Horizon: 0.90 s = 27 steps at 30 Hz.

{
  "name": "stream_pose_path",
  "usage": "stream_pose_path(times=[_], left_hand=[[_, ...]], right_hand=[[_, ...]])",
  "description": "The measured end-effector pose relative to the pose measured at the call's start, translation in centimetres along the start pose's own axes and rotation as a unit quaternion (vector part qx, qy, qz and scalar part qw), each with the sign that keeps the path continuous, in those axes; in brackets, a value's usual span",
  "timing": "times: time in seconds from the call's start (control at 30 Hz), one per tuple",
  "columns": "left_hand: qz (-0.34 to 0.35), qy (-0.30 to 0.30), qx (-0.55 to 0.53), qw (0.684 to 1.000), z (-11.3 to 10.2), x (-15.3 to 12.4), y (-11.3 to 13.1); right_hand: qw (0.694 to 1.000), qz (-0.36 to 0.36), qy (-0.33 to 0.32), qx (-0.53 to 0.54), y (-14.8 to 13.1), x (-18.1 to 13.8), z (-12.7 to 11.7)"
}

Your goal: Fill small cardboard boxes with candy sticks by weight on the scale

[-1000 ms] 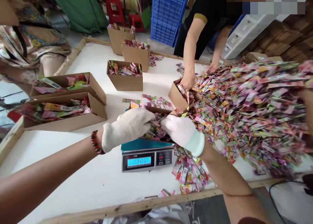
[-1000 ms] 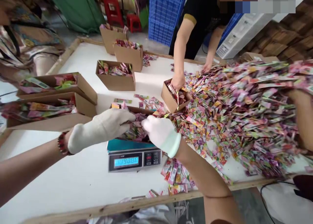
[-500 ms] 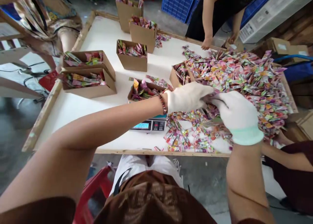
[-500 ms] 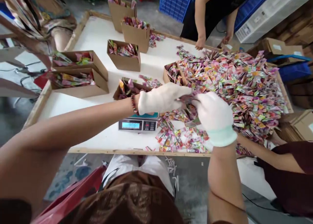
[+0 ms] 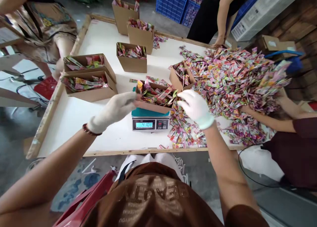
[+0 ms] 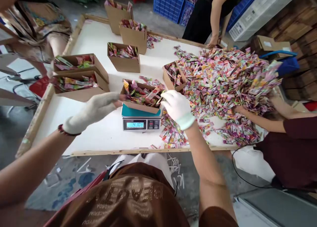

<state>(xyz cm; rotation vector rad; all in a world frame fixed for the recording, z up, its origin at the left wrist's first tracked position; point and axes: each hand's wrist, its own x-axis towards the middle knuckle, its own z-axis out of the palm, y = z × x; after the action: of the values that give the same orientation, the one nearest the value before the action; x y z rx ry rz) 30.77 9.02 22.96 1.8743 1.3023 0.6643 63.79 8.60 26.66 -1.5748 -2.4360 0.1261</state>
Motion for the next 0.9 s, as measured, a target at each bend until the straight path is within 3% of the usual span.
stream_pose_path(times=[0.17, 0.23, 0.33, 0.43, 0.53, 0.6, 0.7, 0.8, 0.9], left_hand=[[-0.156, 0.003, -0.067, 0.986, 0.9, -8.8, -11.2], [-0.193, -0.011, -0.095, 0.977, 1.8, -11.6, -13.7], [-0.215, -0.021, -0.123, 0.969, 3.0, -14.1, -15.2], [-0.208, -0.018, -0.129, 0.969, 4.0, -14.4, -15.4], [-0.189, -0.034, -0.14, 0.971, 4.7, -13.3, -15.3], [-0.179, -0.047, -0.143, 0.972, 5.0, -12.6, -15.3], [-0.159, -0.062, -0.128, 0.977, 5.3, -11.9, -15.5], [-0.153, -0.076, -0.122, 0.978, 5.6, -12.0, -15.9], [-0.161, -0.092, -0.13, 0.974, 6.0, -12.4, -16.3]], right_hand=[[0.969, -0.007, -0.164, -0.185, -3.7, 8.4, 5.3], [0.948, 0.005, -0.217, -0.233, -4.3, 10.3, 7.2], [0.93, 0.012, -0.268, -0.251, -4.6, 11.5, 8.2], [0.947, 0.015, -0.224, -0.229, -4.6, 10.8, 6.6], [0.975, 0.022, -0.131, -0.177, -4.1, 8.3, 2.9], [0.98, 0.064, -0.085, -0.167, -3.3, 6.0, 0.2], [0.962, 0.183, -0.03, -0.203, -1.7, 2.4, -2.7], [0.957, 0.241, 0.028, -0.159, -1.0, 0.6, -2.9], [0.97, 0.239, 0.041, 0.015, -2.2, 1.8, -0.4]])
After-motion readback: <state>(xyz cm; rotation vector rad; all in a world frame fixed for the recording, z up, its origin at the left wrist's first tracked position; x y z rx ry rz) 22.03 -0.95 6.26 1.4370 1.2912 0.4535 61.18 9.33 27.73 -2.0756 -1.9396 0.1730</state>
